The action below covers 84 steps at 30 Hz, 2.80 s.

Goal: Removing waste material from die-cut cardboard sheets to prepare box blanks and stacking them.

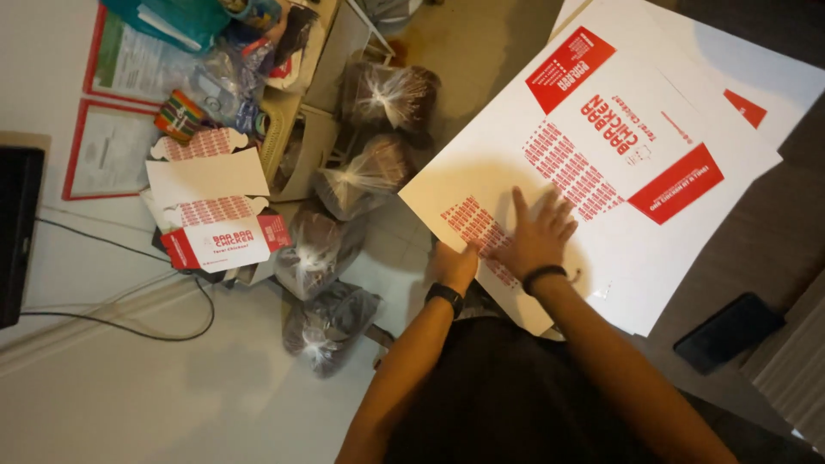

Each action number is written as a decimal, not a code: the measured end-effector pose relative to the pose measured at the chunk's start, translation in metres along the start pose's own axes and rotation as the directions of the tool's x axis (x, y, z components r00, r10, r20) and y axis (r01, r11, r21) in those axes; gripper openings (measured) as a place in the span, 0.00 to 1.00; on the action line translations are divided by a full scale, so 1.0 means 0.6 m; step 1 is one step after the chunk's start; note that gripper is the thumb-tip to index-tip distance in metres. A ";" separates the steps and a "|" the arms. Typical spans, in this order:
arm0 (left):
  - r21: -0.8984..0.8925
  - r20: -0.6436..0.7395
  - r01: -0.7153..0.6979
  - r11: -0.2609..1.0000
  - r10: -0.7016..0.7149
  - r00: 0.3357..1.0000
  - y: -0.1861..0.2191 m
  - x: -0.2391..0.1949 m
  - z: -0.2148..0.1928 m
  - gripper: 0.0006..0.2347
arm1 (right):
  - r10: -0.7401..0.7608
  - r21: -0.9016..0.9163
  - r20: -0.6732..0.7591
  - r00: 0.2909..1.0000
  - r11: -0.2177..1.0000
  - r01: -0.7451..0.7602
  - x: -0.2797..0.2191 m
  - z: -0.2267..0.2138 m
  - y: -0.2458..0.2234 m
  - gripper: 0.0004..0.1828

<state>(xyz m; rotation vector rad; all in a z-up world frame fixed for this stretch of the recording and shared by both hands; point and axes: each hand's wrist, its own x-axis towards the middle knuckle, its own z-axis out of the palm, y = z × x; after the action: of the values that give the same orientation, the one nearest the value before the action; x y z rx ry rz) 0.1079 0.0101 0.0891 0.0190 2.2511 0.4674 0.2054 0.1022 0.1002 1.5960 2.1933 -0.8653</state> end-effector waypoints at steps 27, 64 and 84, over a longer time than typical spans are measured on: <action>-0.403 0.132 -0.109 0.909 0.176 0.975 -0.075 -0.063 -0.001 0.20 | 0.125 0.007 0.018 0.992 0.992 -0.125 0.060 0.087 -0.017 0.58; 0.269 0.962 -0.909 -0.319 0.144 0.233 0.092 -0.070 0.130 0.55 | 0.595 0.361 0.640 0.487 -0.792 0.493 -0.153 0.314 0.051 0.43; 0.220 0.869 -0.974 0.046 0.445 0.217 0.074 -0.032 0.136 0.48 | 0.707 0.954 0.299 0.641 -0.221 -0.202 -0.164 0.321 0.216 0.36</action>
<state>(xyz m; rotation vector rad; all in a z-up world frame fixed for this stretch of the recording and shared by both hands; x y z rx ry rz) 0.1743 0.0749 0.0693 1.7933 1.3208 -0.0987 0.3386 -0.0654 -0.0326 3.1008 0.2601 -2.1587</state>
